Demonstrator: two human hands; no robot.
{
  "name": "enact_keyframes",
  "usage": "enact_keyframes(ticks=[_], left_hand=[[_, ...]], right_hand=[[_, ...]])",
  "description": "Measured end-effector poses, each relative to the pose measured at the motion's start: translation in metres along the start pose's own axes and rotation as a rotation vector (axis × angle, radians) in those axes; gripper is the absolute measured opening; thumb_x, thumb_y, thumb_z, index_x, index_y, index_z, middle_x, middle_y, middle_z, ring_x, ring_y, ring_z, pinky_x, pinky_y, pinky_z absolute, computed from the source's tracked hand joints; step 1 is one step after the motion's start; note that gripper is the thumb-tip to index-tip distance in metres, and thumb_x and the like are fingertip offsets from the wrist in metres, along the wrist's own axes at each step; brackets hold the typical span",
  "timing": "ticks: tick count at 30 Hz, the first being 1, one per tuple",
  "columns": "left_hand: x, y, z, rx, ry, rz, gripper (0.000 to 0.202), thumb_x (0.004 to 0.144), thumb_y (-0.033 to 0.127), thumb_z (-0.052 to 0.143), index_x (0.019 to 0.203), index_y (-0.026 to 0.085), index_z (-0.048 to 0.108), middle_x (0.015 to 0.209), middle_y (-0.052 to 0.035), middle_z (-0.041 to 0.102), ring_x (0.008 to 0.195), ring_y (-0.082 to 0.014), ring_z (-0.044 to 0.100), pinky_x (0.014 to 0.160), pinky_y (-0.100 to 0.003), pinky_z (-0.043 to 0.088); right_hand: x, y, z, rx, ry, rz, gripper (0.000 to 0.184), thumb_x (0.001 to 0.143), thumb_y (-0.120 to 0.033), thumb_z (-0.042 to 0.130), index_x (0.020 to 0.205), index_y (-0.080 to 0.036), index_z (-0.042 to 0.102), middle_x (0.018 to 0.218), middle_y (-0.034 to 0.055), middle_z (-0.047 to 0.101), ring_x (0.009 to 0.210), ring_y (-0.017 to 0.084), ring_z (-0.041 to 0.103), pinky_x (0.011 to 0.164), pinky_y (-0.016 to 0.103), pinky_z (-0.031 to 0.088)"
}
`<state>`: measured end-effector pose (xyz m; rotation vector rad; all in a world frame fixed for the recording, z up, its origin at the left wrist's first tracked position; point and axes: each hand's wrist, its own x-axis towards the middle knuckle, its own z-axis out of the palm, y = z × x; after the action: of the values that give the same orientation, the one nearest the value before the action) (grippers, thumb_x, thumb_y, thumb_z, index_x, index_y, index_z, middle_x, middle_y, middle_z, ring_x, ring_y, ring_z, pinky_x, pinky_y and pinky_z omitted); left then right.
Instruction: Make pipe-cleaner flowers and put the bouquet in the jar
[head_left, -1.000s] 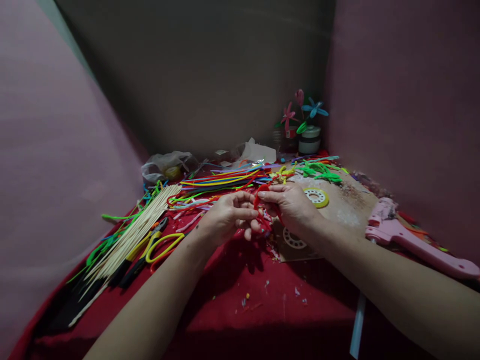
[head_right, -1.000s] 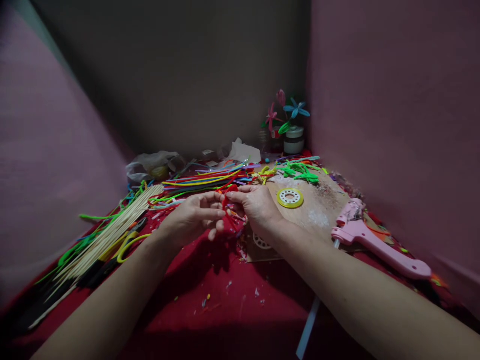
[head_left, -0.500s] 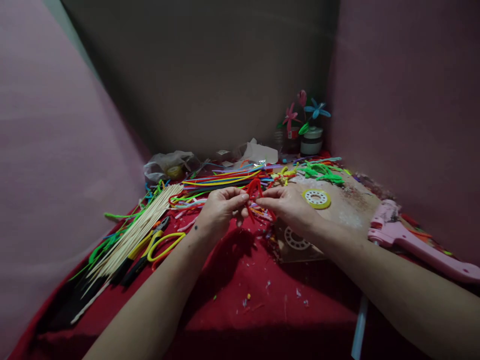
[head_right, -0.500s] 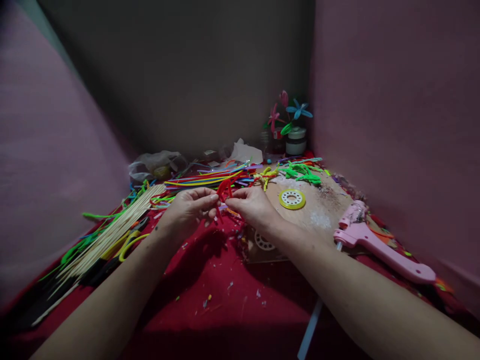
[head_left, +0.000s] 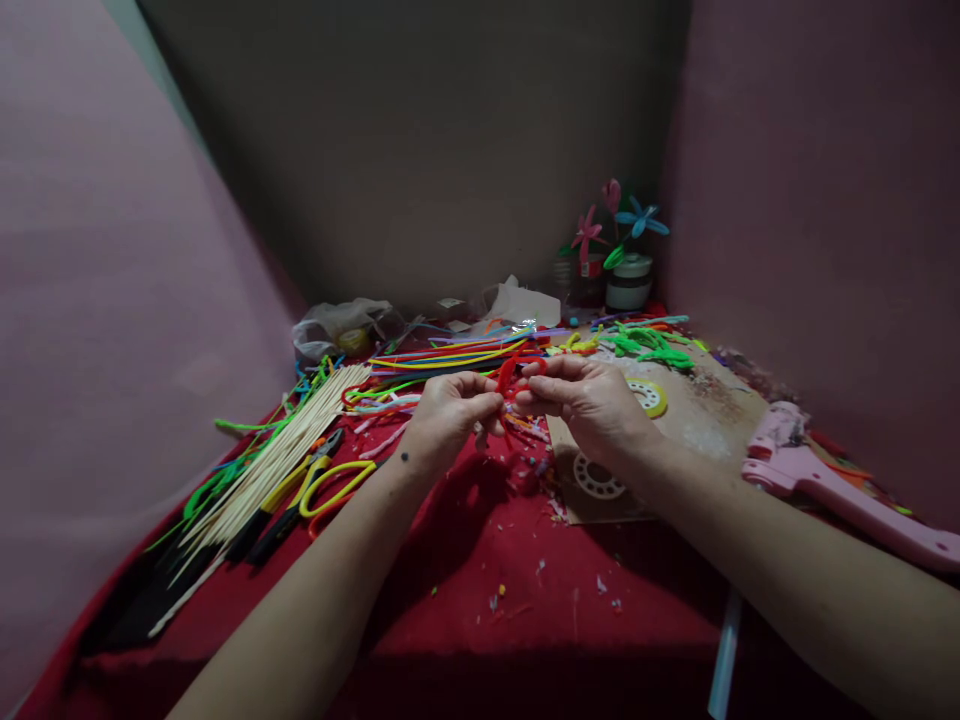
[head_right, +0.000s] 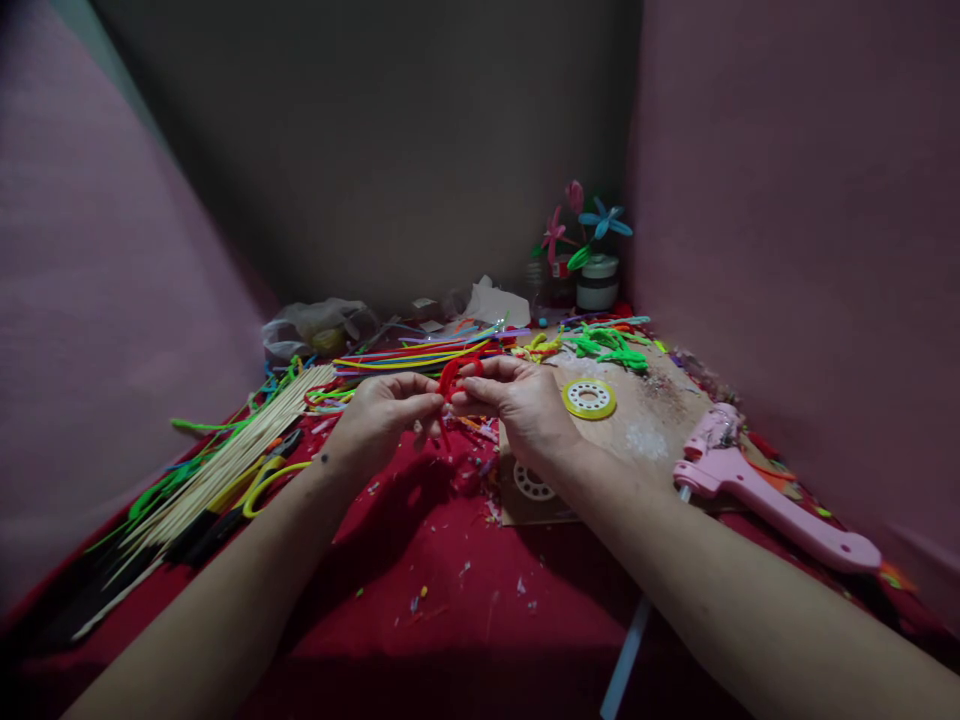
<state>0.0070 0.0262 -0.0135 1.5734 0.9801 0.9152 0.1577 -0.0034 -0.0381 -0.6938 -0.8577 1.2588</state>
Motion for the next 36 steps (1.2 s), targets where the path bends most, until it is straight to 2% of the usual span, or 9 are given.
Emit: enact_keyframes(ticks=[6,31,36], left_hand=[[-0.0021,0.0010,0.0062,0.061,-0.004,0.000,0.010,0.067,0.017,0.062,0.071,0.012,0.054,0.044,0.0022,0.057,0.033,-0.0080,0.048,0.033,-0.018,0.037],[-0.0032,0.0001,0.0088,0.092,-0.025,0.000,0.005,0.067,0.013,0.059,0.068,0.012,0.053,0.046,0.0030,0.054,0.033,-0.0064,0.045,0.031,-0.016,0.033],[-0.0043,-0.0005,0.0095,0.061,-0.017,-0.006,0.005,0.065,0.011,0.060,0.067,0.011,0.055,0.049,0.0026,0.056,0.035,-0.0061,0.048,0.031,-0.015,0.034]], right_hand=[[-0.0035,-0.0028,0.0035,-0.140,0.032,-0.125,0.015,0.062,-0.022,0.073,0.070,-0.014,0.064,0.060,0.0005,0.066,0.055,0.013,0.064,0.061,0.029,0.055],[-0.0044,0.0033,0.0039,-0.258,0.027,-0.230,0.009,0.063,-0.022,0.071,0.067,-0.016,0.066,0.058,-0.0008,0.065,0.054,0.012,0.060,0.059,0.028,0.051],[-0.0050,0.0068,0.0028,-0.445,0.019,-0.271,0.003,0.064,-0.017,0.068,0.066,-0.016,0.067,0.061,-0.0007,0.064,0.056,0.012,0.057,0.058,0.027,0.048]])
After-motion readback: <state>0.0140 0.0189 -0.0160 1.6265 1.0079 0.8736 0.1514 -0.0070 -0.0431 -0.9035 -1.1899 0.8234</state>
